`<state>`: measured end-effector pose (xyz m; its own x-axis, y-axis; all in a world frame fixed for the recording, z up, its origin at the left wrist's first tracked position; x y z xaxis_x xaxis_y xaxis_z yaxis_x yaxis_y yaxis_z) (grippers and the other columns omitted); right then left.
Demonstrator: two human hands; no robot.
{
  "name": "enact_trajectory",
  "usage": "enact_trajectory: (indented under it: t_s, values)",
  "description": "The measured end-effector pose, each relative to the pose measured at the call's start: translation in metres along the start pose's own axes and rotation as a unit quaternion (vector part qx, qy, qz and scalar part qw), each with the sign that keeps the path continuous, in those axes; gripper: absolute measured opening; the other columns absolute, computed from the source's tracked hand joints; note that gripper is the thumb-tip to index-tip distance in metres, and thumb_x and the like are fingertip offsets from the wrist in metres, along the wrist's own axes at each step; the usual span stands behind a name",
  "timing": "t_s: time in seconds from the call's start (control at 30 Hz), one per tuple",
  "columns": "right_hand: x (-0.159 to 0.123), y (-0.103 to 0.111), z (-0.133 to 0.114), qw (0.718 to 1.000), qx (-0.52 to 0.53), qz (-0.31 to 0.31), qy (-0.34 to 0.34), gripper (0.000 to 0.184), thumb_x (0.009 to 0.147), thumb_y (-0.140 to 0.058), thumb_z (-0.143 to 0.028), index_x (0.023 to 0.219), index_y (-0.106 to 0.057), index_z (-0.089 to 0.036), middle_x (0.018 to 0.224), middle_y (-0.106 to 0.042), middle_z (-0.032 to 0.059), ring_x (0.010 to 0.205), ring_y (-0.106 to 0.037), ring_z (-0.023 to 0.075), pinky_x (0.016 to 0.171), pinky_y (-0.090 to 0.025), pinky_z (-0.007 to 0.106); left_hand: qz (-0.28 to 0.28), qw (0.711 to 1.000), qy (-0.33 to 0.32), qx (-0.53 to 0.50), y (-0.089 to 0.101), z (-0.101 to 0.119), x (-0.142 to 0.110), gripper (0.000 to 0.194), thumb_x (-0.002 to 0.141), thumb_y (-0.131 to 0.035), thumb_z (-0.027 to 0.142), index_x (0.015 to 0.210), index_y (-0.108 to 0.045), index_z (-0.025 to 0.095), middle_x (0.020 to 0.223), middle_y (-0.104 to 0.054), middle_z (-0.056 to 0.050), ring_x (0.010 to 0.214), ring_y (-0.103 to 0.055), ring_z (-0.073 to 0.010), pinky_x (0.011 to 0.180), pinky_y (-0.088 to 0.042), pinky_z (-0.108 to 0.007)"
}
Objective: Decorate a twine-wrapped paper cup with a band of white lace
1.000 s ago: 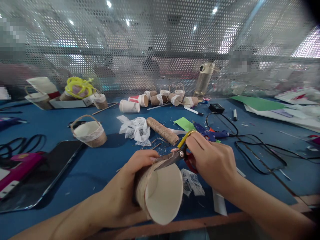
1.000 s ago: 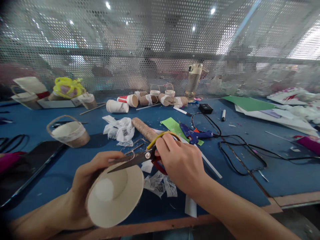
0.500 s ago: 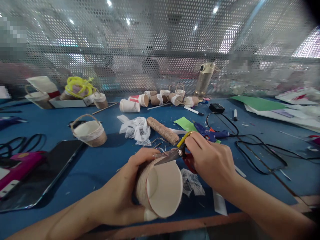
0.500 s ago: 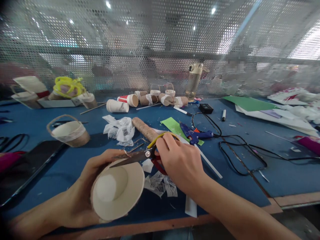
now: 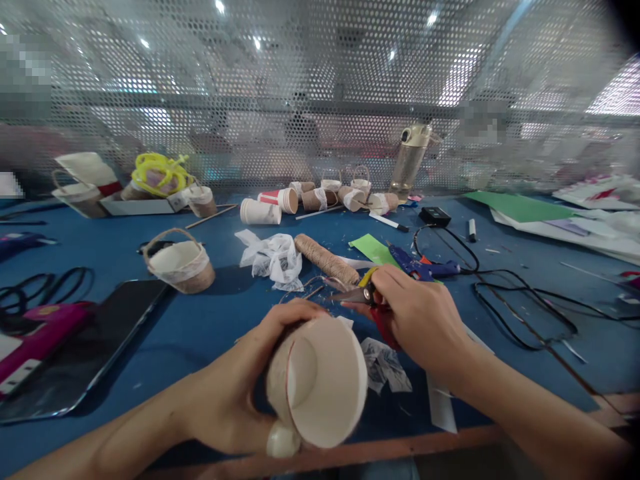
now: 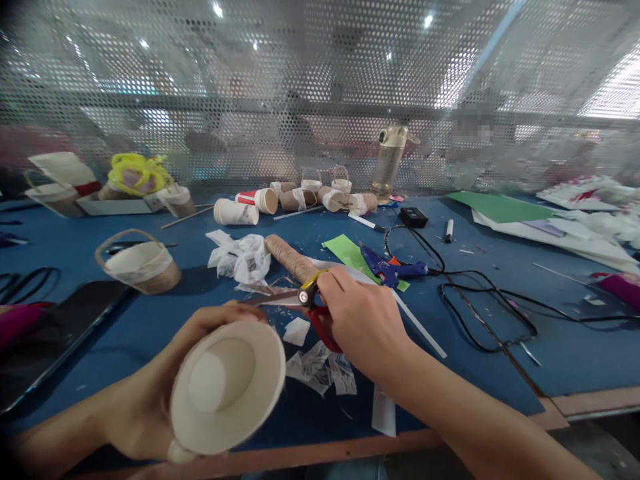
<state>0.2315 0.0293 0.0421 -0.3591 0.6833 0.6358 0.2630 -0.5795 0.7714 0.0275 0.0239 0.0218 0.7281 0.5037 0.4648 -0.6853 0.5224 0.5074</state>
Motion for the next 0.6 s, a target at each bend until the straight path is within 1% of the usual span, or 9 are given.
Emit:
enact_trajectory:
  t_s: [0.07, 0.13, 0.2, 0.27, 0.37, 0.4, 0.47, 0.53, 0.6]
  values:
    - [0.001, -0.001, 0.002, 1.0, 0.017, -0.004, -0.011, 0.032, 0.1, -0.053, -0.043, 0.078, -0.054, -0.02, 0.074, -0.062, 0.0005, 0.054, -0.053, 0.0138, 0.048, -0.027, 0.027, -0.006, 1.0, 0.017, -0.009, -0.001, 0.001, 0.0, 0.089, 0.074, -0.085, 0.049, 0.147, -0.04, 0.027, 0.131, -0.057, -0.017, 0.12, -0.062, -0.0361, 0.095, -0.059, -0.048]
    - [0.003, -0.002, 0.002, 0.999, 0.029, -0.008, -0.015, 0.033, 0.1, -0.052, -0.047, 0.081, -0.053, -0.019, 0.083, -0.065, 0.0059, 0.07, -0.061, 0.0188, 0.054, -0.037, 0.028, 0.006, 0.999, 0.027, -0.035, -0.001, 0.003, 0.001, 0.083, 0.077, -0.083, 0.047, 0.145, -0.04, 0.029, 0.128, -0.059, -0.015, 0.115, -0.065, -0.0339, 0.088, -0.062, -0.044]
    - [0.004, -0.002, 0.0, 0.999, 0.042, -0.014, -0.005, 0.029, 0.099, -0.051, -0.043, 0.086, -0.054, -0.018, 0.096, -0.066, 0.0132, 0.083, -0.063, 0.0239, 0.063, -0.046, 0.031, 0.02, 0.996, 0.049, -0.069, 0.001, 0.003, 0.002, 0.076, 0.079, -0.082, 0.044, 0.142, -0.041, 0.029, 0.125, -0.061, -0.013, 0.106, -0.069, -0.0301, 0.08, -0.064, -0.039]
    - [0.004, -0.002, -0.001, 0.998, 0.059, -0.02, 0.011, 0.021, 0.098, -0.049, -0.036, 0.09, -0.054, -0.017, 0.104, -0.066, 0.0173, 0.088, -0.063, 0.0264, 0.069, -0.051, 0.035, 0.02, 0.993, 0.07, -0.088, 0.002, 0.004, 0.005, 0.073, 0.079, -0.083, 0.041, 0.139, -0.044, 0.028, 0.124, -0.063, -0.013, 0.103, -0.07, -0.0288, 0.076, -0.065, -0.036]
    - [0.004, -0.003, -0.001, 0.996, 0.077, -0.033, 0.031, 0.01, 0.091, -0.053, -0.025, 0.094, -0.055, -0.016, 0.109, -0.066, 0.0189, 0.093, -0.064, 0.0288, 0.072, -0.055, 0.038, 0.0, 0.995, 0.072, -0.072, 0.004, 0.008, 0.01, 0.068, 0.081, -0.081, 0.042, 0.14, -0.049, 0.028, 0.13, -0.064, -0.012, 0.111, -0.069, -0.0315, 0.085, -0.064, -0.041]
    - [0.004, -0.003, -0.001, 0.996, 0.077, -0.038, 0.036, 0.01, 0.087, -0.054, -0.021, 0.095, -0.055, -0.016, 0.11, -0.066, 0.0191, 0.095, -0.063, 0.0296, 0.075, -0.056, 0.04, -0.007, 0.996, 0.066, -0.06, 0.005, 0.009, 0.011, 0.066, 0.082, -0.079, 0.044, 0.14, -0.051, 0.029, 0.132, -0.064, -0.012, 0.114, -0.068, -0.0326, 0.09, -0.062, -0.044]
    - [0.003, -0.005, -0.001, 0.995, 0.07, -0.048, 0.044, 0.018, 0.08, -0.055, -0.013, 0.098, -0.055, -0.015, 0.11, -0.066, 0.0186, 0.098, -0.063, 0.0305, 0.08, -0.057, 0.043, -0.016, 0.998, 0.061, -0.032, 0.007, 0.01, 0.012, 0.066, 0.083, -0.079, 0.045, 0.141, -0.051, 0.03, 0.136, -0.063, -0.012, 0.118, -0.066, -0.034, 0.095, -0.06, -0.047]
    - [0.003, -0.006, -0.001, 0.995, 0.066, -0.054, 0.046, 0.024, 0.077, -0.055, -0.011, 0.101, -0.054, -0.016, 0.11, -0.066, 0.0176, 0.099, -0.063, 0.0308, 0.083, -0.057, 0.046, -0.022, 0.997, 0.067, -0.018, 0.007, 0.008, 0.011, 0.072, 0.081, -0.08, 0.045, 0.144, -0.049, 0.03, 0.137, -0.063, -0.012, 0.118, -0.067, -0.0348, 0.093, -0.061, -0.046]
    - [0.002, -0.006, 0.0, 0.995, 0.069, -0.048, 0.049, 0.024, 0.079, -0.057, -0.013, 0.102, -0.054, -0.017, 0.112, -0.065, 0.0176, 0.102, -0.062, 0.0308, 0.085, -0.057, 0.046, -0.023, 0.997, 0.074, -0.021, 0.006, 0.006, 0.008, 0.075, 0.079, -0.082, 0.044, 0.143, -0.048, 0.03, 0.134, -0.065, -0.012, 0.115, -0.069, -0.0338, 0.087, -0.063, -0.042]
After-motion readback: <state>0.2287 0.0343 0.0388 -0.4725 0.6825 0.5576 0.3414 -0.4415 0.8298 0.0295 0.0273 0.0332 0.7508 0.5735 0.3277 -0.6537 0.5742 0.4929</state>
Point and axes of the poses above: each hand's wrist, its own x-axis towards the middle knuckle, its own y-axis out of the back of the hand, z = x × y, the point moved 6 cm from there along x, towards the middle knuckle
